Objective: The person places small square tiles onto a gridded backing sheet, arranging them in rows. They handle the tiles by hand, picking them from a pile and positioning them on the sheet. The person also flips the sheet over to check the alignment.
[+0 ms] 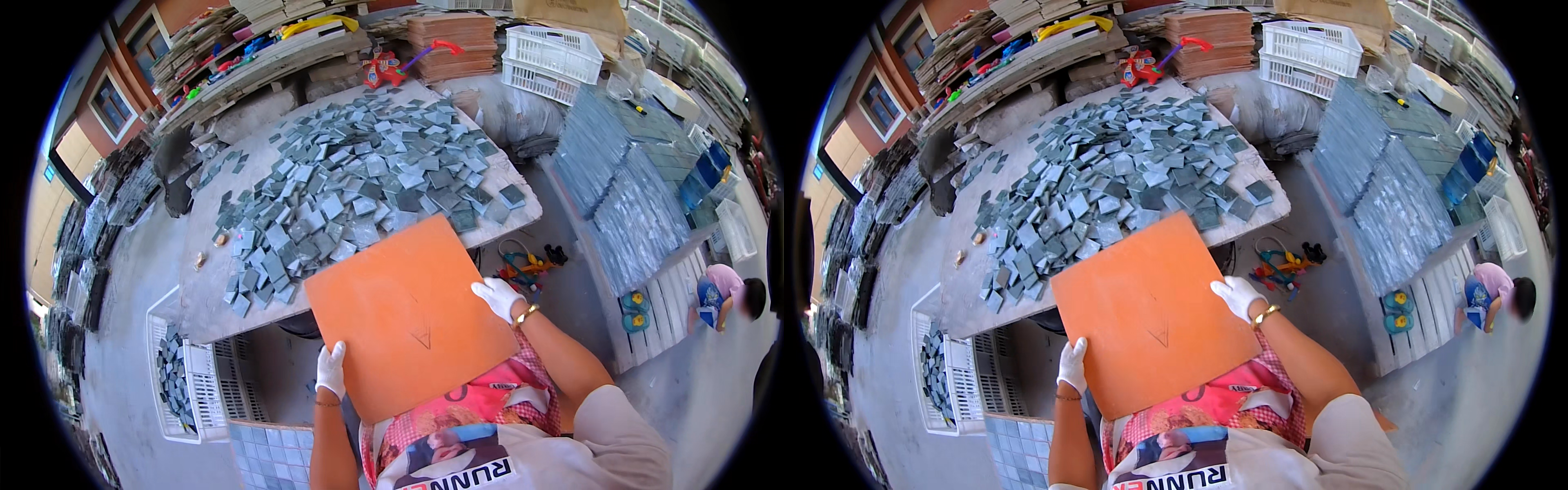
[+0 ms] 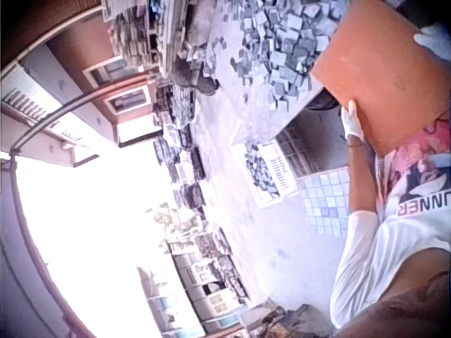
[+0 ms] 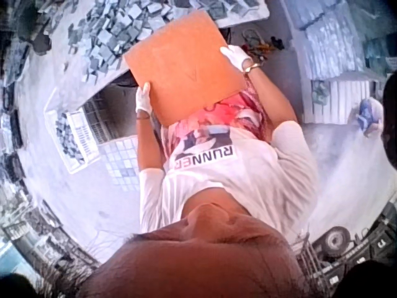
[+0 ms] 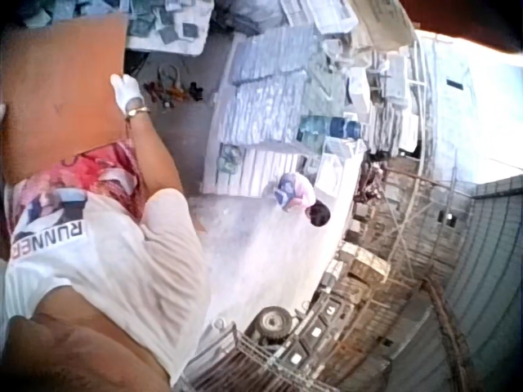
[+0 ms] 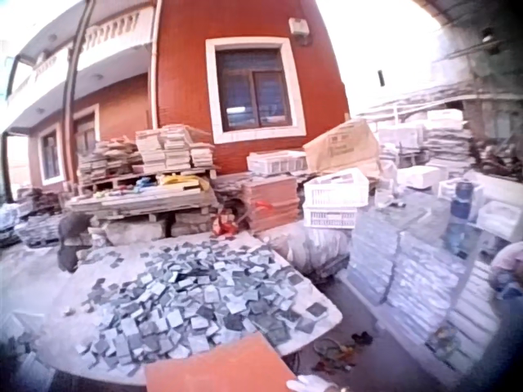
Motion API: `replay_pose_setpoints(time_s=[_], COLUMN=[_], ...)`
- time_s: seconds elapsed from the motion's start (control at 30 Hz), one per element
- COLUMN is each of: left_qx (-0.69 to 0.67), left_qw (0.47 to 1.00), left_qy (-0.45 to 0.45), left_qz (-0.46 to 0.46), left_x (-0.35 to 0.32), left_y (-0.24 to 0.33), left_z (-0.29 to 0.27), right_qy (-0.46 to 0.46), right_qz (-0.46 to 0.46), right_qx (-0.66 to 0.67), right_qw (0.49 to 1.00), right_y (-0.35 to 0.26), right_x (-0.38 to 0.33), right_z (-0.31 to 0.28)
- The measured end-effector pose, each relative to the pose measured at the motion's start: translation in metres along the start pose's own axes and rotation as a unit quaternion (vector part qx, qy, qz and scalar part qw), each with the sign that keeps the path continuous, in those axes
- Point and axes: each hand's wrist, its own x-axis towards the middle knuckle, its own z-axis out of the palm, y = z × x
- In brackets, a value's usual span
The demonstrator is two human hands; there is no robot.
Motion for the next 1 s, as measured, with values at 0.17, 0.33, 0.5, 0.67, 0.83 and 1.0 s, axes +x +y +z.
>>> replay_pose_setpoints(time_s=[0.17, 0.33, 0.5, 0.67, 0.83, 1.0], left_qx=[-0.013, -0.061, -0.037, 0.013, 0.098, 0.502], left_qw=[0.999, 0.996, 0.992, 0.928, 0.954, 0.668], left_qy=[-0.033, -0.054, -0.010, -0.036, -0.073, 0.024], left_qz=[0.008, -0.029, 0.122, 0.369, 0.273, 0.548], left_x=[0.003, 0.007, -0.013, -0.037, -0.019, -0.040], left_y=[0.008, 0.001, 0.052, 0.151, 0.162, 0.101], left_z=[0.009, -0.010, 0.012, 0.020, -0.025, -0.026], right_qy=[-0.028, -0.074, -0.011, 0.122, 0.005, 0.142], right_qz=[0.081, 0.045, -0.061, -0.353, -0.430, -0.537], right_qx=[0.250, 0.252, 0.262, 0.059, 0.043, -0.331], right_qw=[0.964, 0.964, 0.963, 0.926, 0.902, 0.763], right_y=[-0.005, -0.008, -0.077, -0.156, -0.143, -0.076], right_x=[-0.004, 0.001, -0.039, -0.043, -0.023, -0.026], right_z=[-0.002, 0.008, -0.029, -0.080, -0.104, -0.053])
